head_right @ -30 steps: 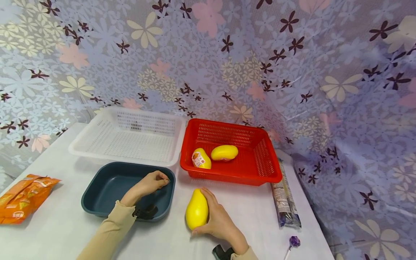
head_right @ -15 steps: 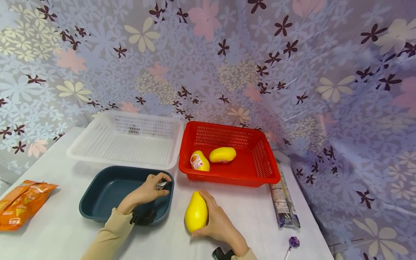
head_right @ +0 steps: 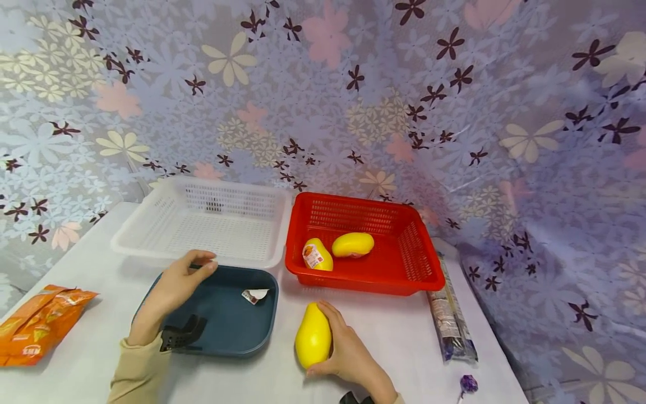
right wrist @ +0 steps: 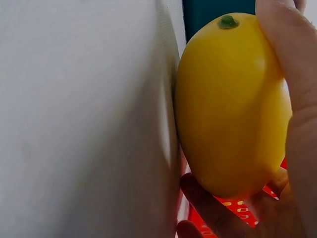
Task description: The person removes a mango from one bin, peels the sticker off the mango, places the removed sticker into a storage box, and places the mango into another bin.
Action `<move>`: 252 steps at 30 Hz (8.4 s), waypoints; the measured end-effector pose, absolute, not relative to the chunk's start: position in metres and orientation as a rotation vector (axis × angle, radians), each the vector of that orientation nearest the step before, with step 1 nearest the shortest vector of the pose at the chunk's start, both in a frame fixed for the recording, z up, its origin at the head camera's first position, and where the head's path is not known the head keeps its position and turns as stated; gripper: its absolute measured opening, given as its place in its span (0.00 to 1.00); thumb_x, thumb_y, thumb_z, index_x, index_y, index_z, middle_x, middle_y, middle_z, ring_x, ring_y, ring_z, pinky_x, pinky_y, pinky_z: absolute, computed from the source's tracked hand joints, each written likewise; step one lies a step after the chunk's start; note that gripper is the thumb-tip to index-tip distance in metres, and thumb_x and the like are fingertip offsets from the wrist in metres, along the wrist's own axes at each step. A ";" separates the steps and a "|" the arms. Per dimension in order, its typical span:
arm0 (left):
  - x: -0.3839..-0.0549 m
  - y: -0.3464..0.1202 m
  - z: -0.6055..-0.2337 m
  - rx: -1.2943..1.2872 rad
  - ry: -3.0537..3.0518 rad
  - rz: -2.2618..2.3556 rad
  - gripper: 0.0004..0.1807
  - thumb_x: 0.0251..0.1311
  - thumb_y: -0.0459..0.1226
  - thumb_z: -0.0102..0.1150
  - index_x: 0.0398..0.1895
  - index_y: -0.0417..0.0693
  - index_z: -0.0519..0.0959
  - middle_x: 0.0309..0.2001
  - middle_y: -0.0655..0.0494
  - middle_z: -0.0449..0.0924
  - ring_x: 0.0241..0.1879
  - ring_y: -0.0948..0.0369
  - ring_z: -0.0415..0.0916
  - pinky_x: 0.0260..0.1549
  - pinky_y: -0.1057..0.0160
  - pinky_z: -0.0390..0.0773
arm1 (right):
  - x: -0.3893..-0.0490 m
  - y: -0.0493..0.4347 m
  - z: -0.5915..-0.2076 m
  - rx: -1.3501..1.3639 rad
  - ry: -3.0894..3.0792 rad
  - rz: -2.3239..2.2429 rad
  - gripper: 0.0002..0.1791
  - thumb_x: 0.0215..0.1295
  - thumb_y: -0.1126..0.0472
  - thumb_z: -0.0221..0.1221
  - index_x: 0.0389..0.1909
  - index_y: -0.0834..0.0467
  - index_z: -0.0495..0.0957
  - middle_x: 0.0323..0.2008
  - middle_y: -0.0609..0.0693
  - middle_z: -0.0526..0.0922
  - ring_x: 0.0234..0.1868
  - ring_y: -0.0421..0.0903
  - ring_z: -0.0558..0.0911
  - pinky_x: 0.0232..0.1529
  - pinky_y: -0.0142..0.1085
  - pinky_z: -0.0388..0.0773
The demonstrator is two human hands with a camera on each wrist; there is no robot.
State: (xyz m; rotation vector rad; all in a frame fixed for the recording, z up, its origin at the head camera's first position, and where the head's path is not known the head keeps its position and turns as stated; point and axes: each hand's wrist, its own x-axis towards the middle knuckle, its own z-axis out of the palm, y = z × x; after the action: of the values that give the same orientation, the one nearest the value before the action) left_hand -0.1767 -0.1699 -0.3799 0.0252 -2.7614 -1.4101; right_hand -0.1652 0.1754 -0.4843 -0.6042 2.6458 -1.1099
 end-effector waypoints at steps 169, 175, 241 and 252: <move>-0.186 -0.111 -0.385 -0.040 -2.591 -0.945 0.33 0.61 0.38 0.62 0.67 0.33 0.65 0.64 0.32 0.68 0.62 0.37 0.66 0.58 0.39 0.70 | -0.212 0.235 -0.406 -0.610 2.631 -1.739 0.32 0.72 0.65 0.50 0.75 0.55 0.54 0.69 0.61 0.64 0.55 0.49 0.81 0.51 0.26 0.76; -0.178 -0.072 -0.393 -0.206 -2.607 -1.047 0.31 0.61 0.39 0.63 0.66 0.40 0.68 0.64 0.40 0.72 0.63 0.44 0.69 0.59 0.43 0.71 | -0.215 0.251 -0.403 -0.458 2.704 -1.835 0.30 0.72 0.64 0.50 0.74 0.54 0.56 0.68 0.61 0.66 0.52 0.33 0.78 0.49 0.24 0.76; -0.368 0.078 -0.396 -0.384 -2.810 -2.006 0.33 0.59 0.45 0.64 0.68 0.52 0.69 0.70 0.49 0.65 0.68 0.49 0.63 0.67 0.50 0.65 | -0.233 0.302 -0.449 0.361 3.016 -1.620 0.57 0.57 0.51 0.68 0.78 0.54 0.38 0.78 0.55 0.39 0.77 0.58 0.44 0.73 0.58 0.49; -0.381 0.085 -0.422 -0.302 -2.888 -1.963 0.30 0.58 0.42 0.66 0.66 0.51 0.72 0.68 0.51 0.69 0.60 0.50 0.71 0.57 0.53 0.75 | -0.232 0.298 -0.450 0.402 3.025 -1.619 0.56 0.56 0.53 0.69 0.77 0.56 0.42 0.77 0.57 0.42 0.77 0.58 0.45 0.73 0.57 0.49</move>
State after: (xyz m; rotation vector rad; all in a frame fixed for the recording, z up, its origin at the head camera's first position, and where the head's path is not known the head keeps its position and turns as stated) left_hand -0.3810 0.0850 -0.4223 -0.3022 -2.8877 -1.9626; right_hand -0.2324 0.2982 -0.4495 0.4015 3.0245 -1.6190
